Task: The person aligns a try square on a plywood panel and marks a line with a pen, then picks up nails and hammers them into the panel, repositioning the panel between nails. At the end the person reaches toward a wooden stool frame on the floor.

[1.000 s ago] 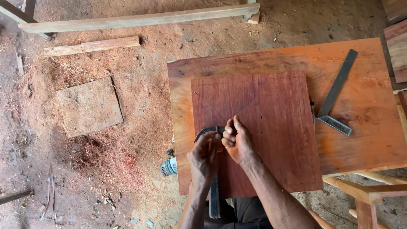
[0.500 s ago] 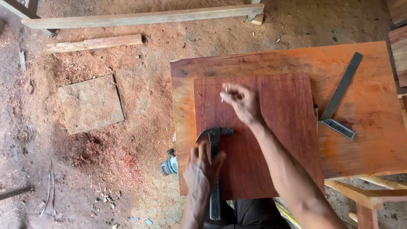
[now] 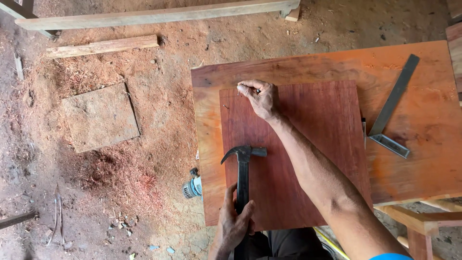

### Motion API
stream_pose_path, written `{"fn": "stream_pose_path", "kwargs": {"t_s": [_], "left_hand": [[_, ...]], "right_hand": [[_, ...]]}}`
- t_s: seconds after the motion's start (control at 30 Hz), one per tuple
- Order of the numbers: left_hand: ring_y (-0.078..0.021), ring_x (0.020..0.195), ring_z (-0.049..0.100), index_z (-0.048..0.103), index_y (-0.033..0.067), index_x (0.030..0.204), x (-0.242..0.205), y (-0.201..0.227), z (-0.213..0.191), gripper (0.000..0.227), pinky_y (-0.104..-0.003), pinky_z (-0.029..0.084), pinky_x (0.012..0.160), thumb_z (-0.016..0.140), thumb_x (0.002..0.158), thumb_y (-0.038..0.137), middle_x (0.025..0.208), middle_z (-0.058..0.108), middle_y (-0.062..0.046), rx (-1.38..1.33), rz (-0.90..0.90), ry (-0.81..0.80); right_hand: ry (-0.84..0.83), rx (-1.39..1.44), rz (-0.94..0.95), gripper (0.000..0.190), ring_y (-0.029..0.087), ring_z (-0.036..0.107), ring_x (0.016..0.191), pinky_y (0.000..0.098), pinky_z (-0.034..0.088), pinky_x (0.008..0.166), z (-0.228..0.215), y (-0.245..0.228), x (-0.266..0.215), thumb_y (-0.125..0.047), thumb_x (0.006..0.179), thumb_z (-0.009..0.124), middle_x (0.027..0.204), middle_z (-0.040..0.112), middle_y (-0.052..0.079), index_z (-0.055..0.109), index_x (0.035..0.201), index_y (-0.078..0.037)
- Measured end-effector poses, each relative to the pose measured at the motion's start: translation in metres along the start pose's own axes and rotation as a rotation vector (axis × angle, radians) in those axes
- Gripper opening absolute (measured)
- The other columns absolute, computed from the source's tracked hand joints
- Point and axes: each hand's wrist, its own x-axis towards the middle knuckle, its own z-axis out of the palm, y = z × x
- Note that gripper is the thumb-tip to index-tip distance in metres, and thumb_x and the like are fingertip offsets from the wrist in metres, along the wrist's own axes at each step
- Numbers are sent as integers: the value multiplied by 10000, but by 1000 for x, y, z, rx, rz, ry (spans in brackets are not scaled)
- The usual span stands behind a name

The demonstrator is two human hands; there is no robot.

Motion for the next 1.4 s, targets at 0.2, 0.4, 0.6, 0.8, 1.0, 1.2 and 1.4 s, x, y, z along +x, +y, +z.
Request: {"fn": "stream_pose_path", "kwargs": {"t_s": [0.2,0.4,0.6,0.8,1.0,1.2,1.4], "left_hand": [[-108,454,566,298,151,1546,-5,-4,3,698,-284,487,391,637,941,78,733,603,-38,-56,90,-14],[-114,479,569,306,131,1553,-6,-5,6,702,-276,490,410,630,936,50,794,611,-63,-121,106,-22],[-131,513,592,260,147,1593,-22,20,-1,795,-287,500,410,628,901,10,896,616,-76,-298,36,-99],[-115,490,567,217,151,1619,-31,-5,-4,841,-271,482,408,627,898,7,843,638,-73,-222,148,5],[-103,485,568,209,166,1646,-41,-3,-12,894,-253,477,421,630,878,-15,781,646,-85,-199,160,106],[-105,458,558,234,124,1628,-40,-6,-11,889,-248,454,383,641,851,-26,835,651,-95,-282,224,205],[-108,450,560,228,103,1632,-43,-3,-17,881,-249,463,380,643,864,-12,814,642,-109,-279,256,194]], "right_hand": [[86,124,-82,123,115,700,827,267,592,713,2,17,-5,-121,1026,743,975,750,83,717,1063,-7],[13,189,38,203,93,702,905,232,582,794,-10,2,-8,-127,1008,699,1056,788,62,744,1177,-24],[73,-196,-175,130,192,634,847,291,524,746,-1,7,-3,-143,958,848,922,735,120,824,1005,-24],[64,83,14,125,105,711,827,242,614,742,2,8,0,-109,952,784,971,783,50,773,1053,-37],[-13,71,21,121,99,735,856,250,622,778,4,8,2,-113,954,781,951,788,51,760,1029,-21],[-59,-6,104,156,106,731,846,261,598,759,3,-6,3,-164,933,806,930,800,59,791,994,-20],[-40,-35,59,162,105,741,853,260,605,762,6,0,1,-177,932,805,946,802,61,787,995,-29]]}}
